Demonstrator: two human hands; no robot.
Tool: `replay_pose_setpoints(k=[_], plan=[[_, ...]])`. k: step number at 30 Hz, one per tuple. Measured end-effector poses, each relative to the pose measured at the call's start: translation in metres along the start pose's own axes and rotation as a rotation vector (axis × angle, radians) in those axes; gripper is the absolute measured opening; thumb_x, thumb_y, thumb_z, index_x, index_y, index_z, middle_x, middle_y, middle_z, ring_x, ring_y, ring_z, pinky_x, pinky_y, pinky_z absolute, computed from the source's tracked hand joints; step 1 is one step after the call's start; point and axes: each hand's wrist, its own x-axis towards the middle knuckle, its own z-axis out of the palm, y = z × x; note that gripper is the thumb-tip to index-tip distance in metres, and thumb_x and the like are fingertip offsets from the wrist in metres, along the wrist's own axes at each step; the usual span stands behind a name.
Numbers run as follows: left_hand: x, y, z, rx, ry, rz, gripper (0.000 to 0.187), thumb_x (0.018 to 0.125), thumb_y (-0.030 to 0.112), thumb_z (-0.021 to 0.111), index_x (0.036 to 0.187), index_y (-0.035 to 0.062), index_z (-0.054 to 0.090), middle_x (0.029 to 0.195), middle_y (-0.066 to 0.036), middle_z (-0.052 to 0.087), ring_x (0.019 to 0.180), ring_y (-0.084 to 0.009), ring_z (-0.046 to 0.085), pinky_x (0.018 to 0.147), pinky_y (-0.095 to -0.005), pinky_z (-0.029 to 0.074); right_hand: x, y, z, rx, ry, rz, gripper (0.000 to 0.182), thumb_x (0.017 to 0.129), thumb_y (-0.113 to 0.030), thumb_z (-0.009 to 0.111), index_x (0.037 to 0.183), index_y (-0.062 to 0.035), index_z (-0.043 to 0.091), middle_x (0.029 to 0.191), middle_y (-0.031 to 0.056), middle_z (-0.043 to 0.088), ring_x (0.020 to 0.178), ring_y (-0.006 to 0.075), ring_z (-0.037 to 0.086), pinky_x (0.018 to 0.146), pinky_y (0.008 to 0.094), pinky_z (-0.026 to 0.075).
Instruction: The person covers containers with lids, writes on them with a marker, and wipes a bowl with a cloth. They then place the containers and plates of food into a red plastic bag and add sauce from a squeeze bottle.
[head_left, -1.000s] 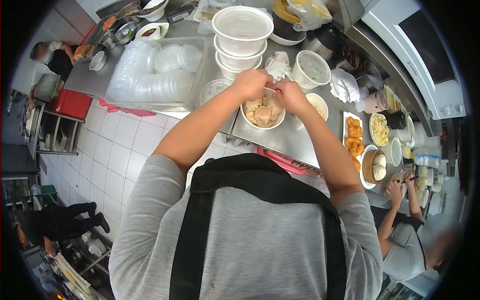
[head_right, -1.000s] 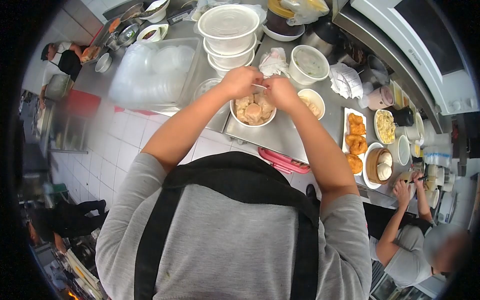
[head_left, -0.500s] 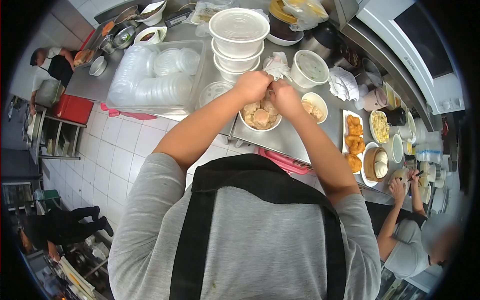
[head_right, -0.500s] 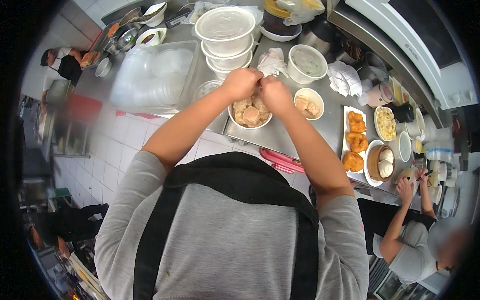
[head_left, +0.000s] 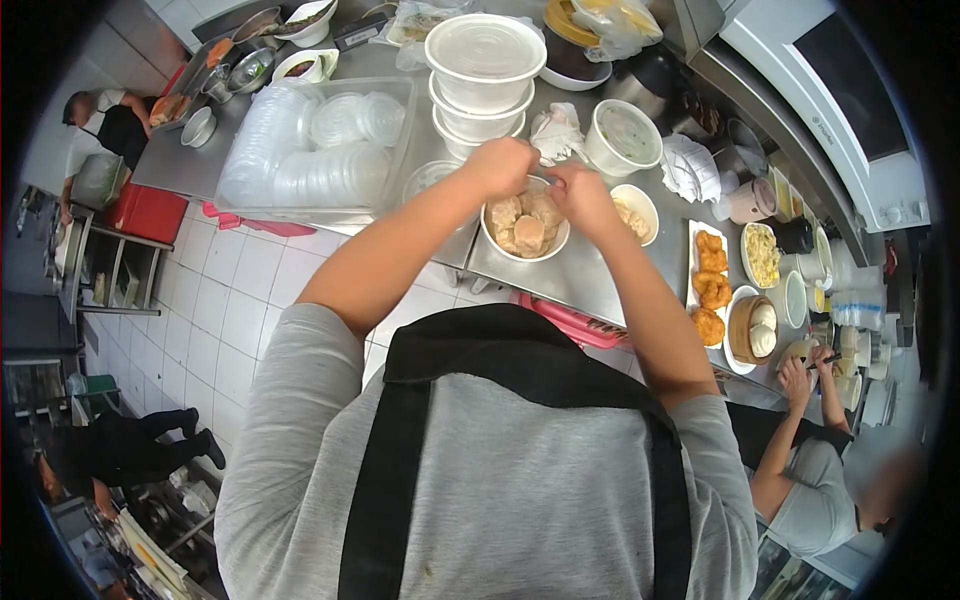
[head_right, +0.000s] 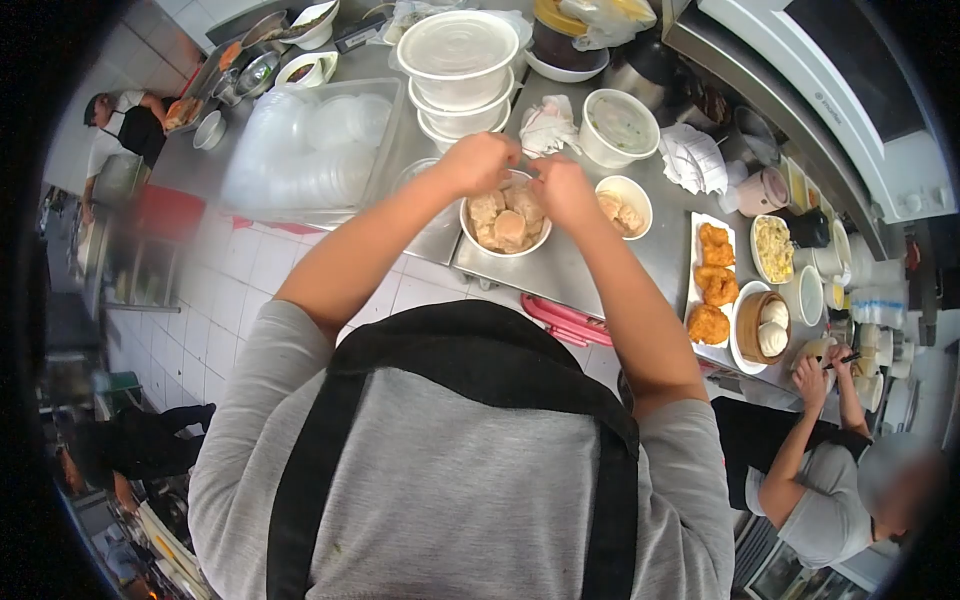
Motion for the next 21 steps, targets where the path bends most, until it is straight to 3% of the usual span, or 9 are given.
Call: replay_pose_setpoints(k=[2, 14, 21], plan=[[0.0, 0.0, -0.007, 0.002, -0.088, -0.033, 0.01, 0.066, 0.005, 0.062, 0.075, 0.0062, 0.059, 0.082, -0.011, 0.062, 0.079, -0.0305, 0.061, 0.067, -0.0388, 0.048, -0.002, -0.001, -0.002, -0.024, -0.042, -0.009, 0.018, 0.074, -0.007, 0.056, 0.088, -0.0046, 0.066, 0.085, 0.0167, 0.061, 0.079, 0.0349, 0.061, 0.071, 0.0441, 0.049], [-0.005, 0.004, -0.004, -0.041, 0.033, 0.024, 0.009, 0.067, 0.007, 0.061, 0.076, 0.0059, 0.059, 0.08, -0.011, 0.061, 0.078, -0.0308, 0.06, 0.066, -0.0403, 0.049, 0.004, -0.01, 0.007, -0.157, 0.001, -0.008, 0.016, 0.074, -0.008, 0.052, 0.084, -0.0043, 0.064, 0.085, 0.0165, 0.061, 0.077, 0.0345, 0.061, 0.071, 0.0439, 0.05], [-0.002, 0.002, -0.008, 0.015, -0.063, -0.017, 0.018, 0.066, 0.006, 0.062, 0.085, 0.0057, 0.063, 0.085, -0.012, 0.064, 0.08, -0.0303, 0.061, 0.068, -0.0386, 0.049, 0.008, -0.004, 0.02, -0.181, 0.057, -0.014, 0.017, 0.073, -0.007, 0.053, 0.084, -0.0045, 0.066, 0.087, 0.0167, 0.062, 0.075, 0.035, 0.062, 0.07, 0.0432, 0.05]])
